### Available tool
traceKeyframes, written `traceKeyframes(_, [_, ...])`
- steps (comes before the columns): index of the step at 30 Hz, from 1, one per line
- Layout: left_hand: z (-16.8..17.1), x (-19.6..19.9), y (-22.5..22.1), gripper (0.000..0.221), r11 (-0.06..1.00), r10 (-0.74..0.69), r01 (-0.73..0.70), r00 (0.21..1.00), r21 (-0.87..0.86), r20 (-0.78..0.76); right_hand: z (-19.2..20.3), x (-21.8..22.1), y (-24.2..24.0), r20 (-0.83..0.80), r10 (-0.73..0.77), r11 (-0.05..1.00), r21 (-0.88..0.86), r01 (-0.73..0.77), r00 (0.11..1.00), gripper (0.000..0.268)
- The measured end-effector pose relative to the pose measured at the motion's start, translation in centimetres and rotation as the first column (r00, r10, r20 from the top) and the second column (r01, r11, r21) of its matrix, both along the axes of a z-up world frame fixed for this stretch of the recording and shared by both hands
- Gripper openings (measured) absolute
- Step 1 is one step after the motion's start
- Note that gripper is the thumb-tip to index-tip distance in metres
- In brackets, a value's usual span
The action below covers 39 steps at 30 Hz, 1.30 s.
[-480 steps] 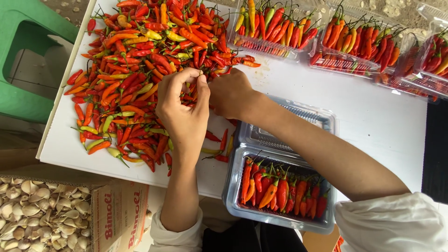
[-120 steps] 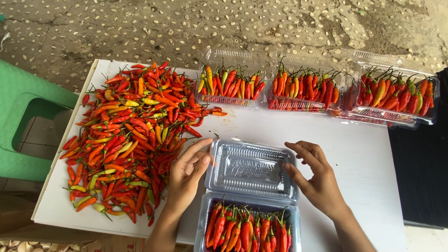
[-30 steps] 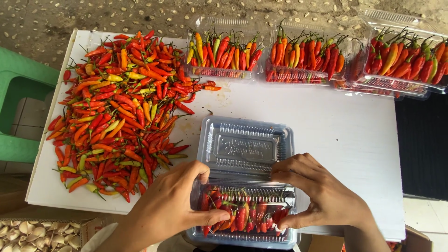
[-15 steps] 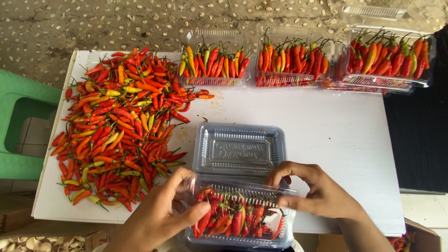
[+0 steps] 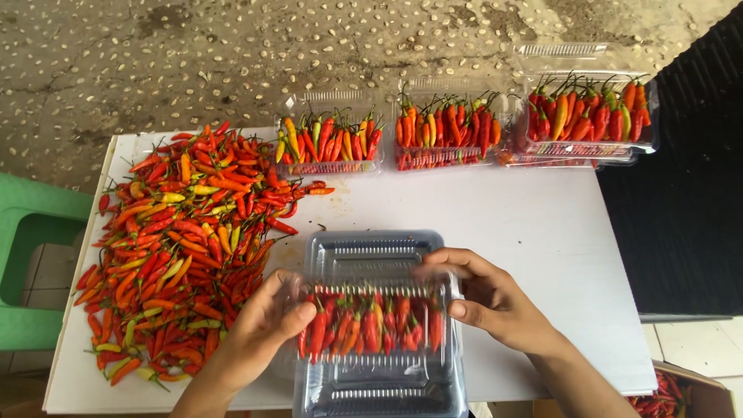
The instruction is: Packing chili peppers from a large pile into small plastic containers for retail.
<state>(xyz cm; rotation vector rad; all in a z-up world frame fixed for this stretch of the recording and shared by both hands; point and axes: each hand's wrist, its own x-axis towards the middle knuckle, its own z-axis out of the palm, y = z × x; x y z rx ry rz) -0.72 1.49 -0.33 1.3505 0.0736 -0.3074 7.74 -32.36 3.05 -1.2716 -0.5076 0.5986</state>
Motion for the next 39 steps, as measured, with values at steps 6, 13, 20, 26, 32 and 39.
traceKeyframes(6, [2.1,3.6,-2.9,0.024,0.976,0.204,-0.219,0.929,-0.014,-0.307,-0.7,0.1,0.4,-0.182,-0.109,0.991,0.061,0.122,0.977,0.088])
traceKeyframes(13, [4.4,7.6,-5.5,0.017,0.998,0.018,-0.027,0.984,-0.052,-0.176,-0.9,0.8,0.5,-0.155,-0.305,0.944,-0.184,0.275,0.94,0.089])
traceKeyframes(20, [9.4,13.8,-7.3,0.076,0.919,-0.097,0.142,0.986,0.367,-0.137,3.6,3.8,1.8,-0.311,-0.632,0.774,-0.211,0.597,0.71,0.09])
traceKeyframes(26, [6.8,25.7,-9.1,0.054,0.962,0.099,-0.092,0.995,0.257,-0.014,2.2,9.9,-2.8,-0.386,-0.583,0.705,0.196,0.682,0.714,0.046])
traceKeyframes(32, [-1.7,37.6,-9.1,0.056,0.913,0.18,-0.172,0.984,0.369,0.014,5.6,11.4,-2.3,-0.397,-0.536,0.664,0.347,0.663,0.745,0.045])
traceKeyframes(39, [-1.0,39.4,-10.5,0.062,0.916,0.111,-0.066,0.989,0.395,-0.093,6.2,11.9,-2.3,-0.365,-0.549,0.679,0.331,0.655,0.753,0.045])
